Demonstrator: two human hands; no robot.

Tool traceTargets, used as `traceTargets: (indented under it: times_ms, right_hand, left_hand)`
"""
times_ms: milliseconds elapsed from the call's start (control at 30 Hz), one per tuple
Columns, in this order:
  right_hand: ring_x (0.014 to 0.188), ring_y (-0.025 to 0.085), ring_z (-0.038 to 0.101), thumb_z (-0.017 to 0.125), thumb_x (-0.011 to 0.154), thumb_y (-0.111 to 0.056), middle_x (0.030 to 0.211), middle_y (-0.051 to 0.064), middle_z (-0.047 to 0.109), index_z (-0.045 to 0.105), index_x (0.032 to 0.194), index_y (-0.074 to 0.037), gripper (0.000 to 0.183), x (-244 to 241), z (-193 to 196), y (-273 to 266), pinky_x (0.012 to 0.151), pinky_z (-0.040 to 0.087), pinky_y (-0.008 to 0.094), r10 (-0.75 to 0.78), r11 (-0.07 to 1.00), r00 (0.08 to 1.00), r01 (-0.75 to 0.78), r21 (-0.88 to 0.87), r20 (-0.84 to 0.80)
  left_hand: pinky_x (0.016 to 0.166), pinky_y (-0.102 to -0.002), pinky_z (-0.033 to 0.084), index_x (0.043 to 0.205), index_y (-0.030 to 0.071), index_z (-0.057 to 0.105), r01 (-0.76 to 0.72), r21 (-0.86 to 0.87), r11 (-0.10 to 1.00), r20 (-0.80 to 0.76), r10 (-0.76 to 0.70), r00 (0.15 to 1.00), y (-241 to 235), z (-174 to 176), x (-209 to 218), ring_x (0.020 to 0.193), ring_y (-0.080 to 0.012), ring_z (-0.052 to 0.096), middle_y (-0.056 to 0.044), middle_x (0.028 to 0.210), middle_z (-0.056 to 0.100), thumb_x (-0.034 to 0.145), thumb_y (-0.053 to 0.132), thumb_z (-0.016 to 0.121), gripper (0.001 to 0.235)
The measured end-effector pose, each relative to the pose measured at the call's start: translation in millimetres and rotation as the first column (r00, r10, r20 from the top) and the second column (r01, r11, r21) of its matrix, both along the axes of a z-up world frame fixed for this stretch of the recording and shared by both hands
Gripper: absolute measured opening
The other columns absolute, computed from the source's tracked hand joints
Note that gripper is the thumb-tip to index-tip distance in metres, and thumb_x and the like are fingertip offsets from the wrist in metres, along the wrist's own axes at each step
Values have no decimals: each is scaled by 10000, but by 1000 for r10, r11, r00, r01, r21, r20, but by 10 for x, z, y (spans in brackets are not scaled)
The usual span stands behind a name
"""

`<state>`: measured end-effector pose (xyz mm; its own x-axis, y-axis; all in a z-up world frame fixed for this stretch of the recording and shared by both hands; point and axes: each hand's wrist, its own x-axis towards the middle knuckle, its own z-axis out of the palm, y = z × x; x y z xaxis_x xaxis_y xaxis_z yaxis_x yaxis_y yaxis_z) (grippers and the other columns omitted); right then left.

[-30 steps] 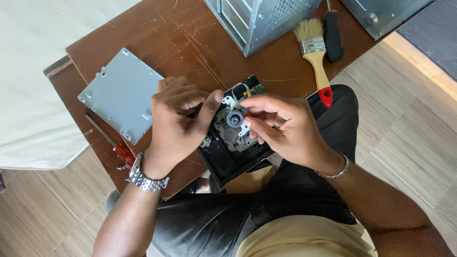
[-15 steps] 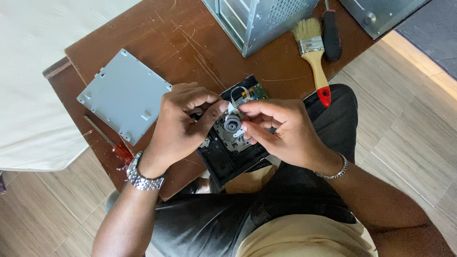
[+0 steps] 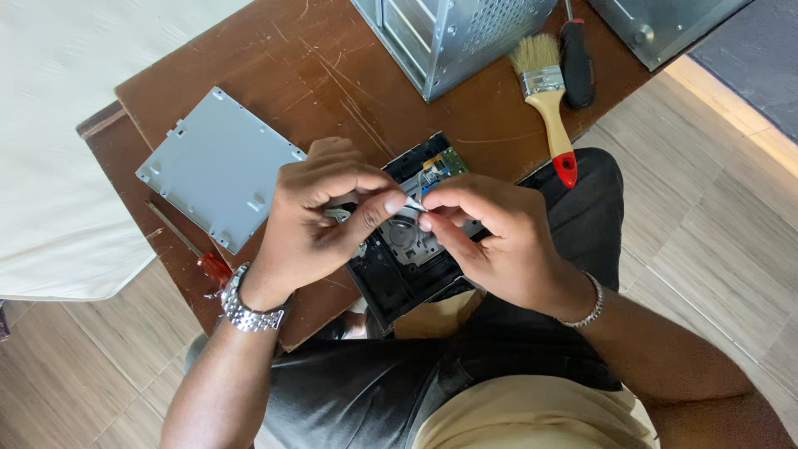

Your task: The person is repairing an electronic device by hand, manipulating a ribbon cable and a small black component inside the open chassis. They repeatedly connect and disconnect the cable and adjust the component's position within the device.

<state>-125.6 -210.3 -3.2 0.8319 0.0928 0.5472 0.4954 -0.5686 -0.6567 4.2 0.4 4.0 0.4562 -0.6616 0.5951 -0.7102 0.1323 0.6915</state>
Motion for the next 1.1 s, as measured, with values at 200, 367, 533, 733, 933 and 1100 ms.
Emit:
traceTargets:
  times_ms: [200, 367, 533, 733, 933, 1100]
  right_hand:
    - [1056, 284, 810, 712, 1092, 108, 1158, 184, 801, 729, 1099, 50, 61, 93, -39, 0, 991, 653, 381, 22, 1000, 997, -23, 7, 78]
    - [1051, 334, 809, 704, 1098, 72, 1171, 239, 795, 737, 1122, 105, 53, 96, -163, -15, 999, 660, 411, 24, 999, 993, -21, -28, 119]
    - [1077, 380, 828, 712, 1081, 100, 1175, 277, 780, 715, 1083, 137, 37, 108, -141, 4, 1022, 699, 430, 68, 998, 978, -63, -32, 197]
    - [1139, 367, 798, 648, 1115, 79, 1227, 257, 765, 699, 1095, 95, 58, 79, -131, -7, 1060, 643, 425, 93, 996, 988, -90, -27, 123]
    - [794, 205, 619, 894, 1042, -22, 1064, 148, 598, 662, 998, -46, 237, 51, -172, -136, 645, 524, 332, -105, 954, 974, 156, -256, 202]
    - [1029, 307, 649, 803, 1089, -17, 1307, 182, 751, 808, 1294, -9, 205, 104, -29, -223, 812, 611, 423, 75, 870, 979, 29, -493, 191]
  left_hand:
    - [857, -410, 376, 964, 113, 783, 88, -11, 996, 106, -87, 991, -16, 57, -2, 742, -184, 530, 25, 754, 621, 1015, 280, 867, 194]
    - [935, -396, 416, 1183, 78, 790, 5, 190, 982, 127, -30, 991, 43, 124, -5, 864, -194, 572, -4, 963, 735, 852, 488, 987, 563]
    - [887, -380, 363, 1237, 84, 822, -10, 286, 958, 121, -26, 992, 57, 177, -33, 884, -204, 471, 26, 872, 638, 860, 575, 933, 629]
    - [918, -387, 376, 1148, 87, 809, -33, 281, 959, 119, 0, 993, 45, 81, -26, 898, -199, 513, 21, 931, 725, 798, 567, 1002, 625]
    - [998, -461, 380, 1138, 24, 791, -184, 251, 950, 283, 110, 953, 11, -53, -18, 951, -254, 550, -44, 1005, 762, 758, 668, 1022, 783]
    - [1015, -509, 351, 1223, 44, 777, -212, 242, 947, 359, 116, 926, -10, -53, -5, 1002, -289, 579, -48, 1088, 769, 814, 676, 997, 785]
